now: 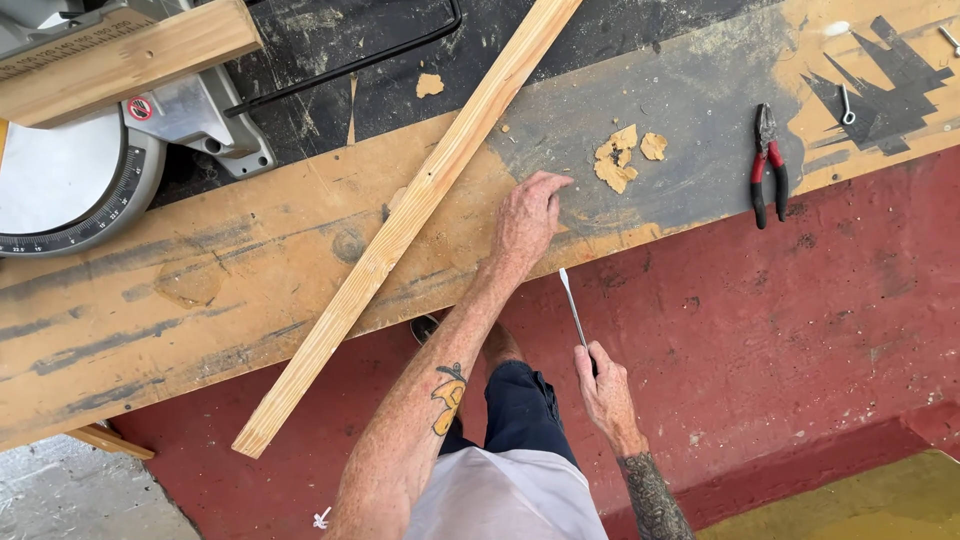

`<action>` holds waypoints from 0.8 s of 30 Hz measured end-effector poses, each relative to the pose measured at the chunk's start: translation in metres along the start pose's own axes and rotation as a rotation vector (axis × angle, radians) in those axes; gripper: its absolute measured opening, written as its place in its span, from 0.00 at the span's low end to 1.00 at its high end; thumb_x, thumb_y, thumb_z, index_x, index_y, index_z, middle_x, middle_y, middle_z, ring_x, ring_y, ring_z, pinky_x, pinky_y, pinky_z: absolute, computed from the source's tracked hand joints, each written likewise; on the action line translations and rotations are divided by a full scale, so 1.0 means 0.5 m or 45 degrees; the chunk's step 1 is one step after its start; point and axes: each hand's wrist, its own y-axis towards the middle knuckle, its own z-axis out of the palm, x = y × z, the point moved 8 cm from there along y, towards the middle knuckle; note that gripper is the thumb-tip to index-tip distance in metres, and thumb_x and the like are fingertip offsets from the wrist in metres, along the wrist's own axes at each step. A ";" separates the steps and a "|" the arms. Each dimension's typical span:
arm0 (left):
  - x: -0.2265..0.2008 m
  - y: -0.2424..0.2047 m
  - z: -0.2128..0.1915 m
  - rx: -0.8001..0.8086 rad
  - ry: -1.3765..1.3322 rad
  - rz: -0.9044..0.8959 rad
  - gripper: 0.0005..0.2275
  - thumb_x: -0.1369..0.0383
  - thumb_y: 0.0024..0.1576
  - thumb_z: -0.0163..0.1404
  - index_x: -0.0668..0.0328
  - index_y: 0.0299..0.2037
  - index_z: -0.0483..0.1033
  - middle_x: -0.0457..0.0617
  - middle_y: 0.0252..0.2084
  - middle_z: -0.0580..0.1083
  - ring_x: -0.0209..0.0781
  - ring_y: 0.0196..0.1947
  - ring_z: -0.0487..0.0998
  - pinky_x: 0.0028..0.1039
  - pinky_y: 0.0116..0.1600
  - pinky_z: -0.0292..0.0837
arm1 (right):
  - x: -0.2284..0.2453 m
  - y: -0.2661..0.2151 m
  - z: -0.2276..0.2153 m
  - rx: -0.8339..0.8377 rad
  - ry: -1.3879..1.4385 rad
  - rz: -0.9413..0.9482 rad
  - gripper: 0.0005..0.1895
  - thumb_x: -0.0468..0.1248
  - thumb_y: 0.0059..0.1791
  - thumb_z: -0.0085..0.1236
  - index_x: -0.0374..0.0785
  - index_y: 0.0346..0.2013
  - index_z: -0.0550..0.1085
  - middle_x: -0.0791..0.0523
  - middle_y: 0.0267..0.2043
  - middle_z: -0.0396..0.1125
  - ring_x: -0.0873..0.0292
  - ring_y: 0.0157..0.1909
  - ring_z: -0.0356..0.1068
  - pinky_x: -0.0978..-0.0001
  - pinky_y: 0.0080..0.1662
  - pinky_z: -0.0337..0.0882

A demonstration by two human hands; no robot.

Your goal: Remove staples from a wooden strip using a screwdriver and pliers.

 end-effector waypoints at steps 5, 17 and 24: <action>0.026 -0.179 -0.174 -0.334 -0.003 0.003 0.10 0.70 0.60 0.54 0.51 0.51 0.77 0.48 0.44 0.76 0.46 0.42 0.82 0.35 0.47 0.81 | 0.159 -0.027 0.030 0.146 -0.065 -0.109 0.15 0.51 0.59 0.39 0.45 0.42 0.67 0.49 0.25 0.67 0.48 0.32 0.71 0.53 0.38 0.71; 0.308 -0.485 -0.436 -0.793 0.730 -0.087 0.29 0.48 0.51 0.63 0.53 0.57 0.71 0.51 0.50 0.69 0.51 0.52 0.73 0.44 0.56 0.65 | 0.444 -0.118 0.239 0.433 -0.473 -0.488 0.26 0.44 0.58 0.40 0.59 0.73 0.59 0.51 0.47 0.67 0.42 0.48 0.72 0.45 0.49 0.76; 0.345 -0.427 -0.392 -0.656 0.770 0.083 0.24 0.45 0.58 0.53 0.55 0.53 0.70 0.47 0.47 0.67 0.48 0.46 0.72 0.39 0.47 0.68 | 0.499 -0.094 0.217 0.411 -0.796 -0.549 0.25 0.46 0.58 0.42 0.64 0.71 0.61 0.53 0.47 0.68 0.40 0.48 0.72 0.43 0.49 0.75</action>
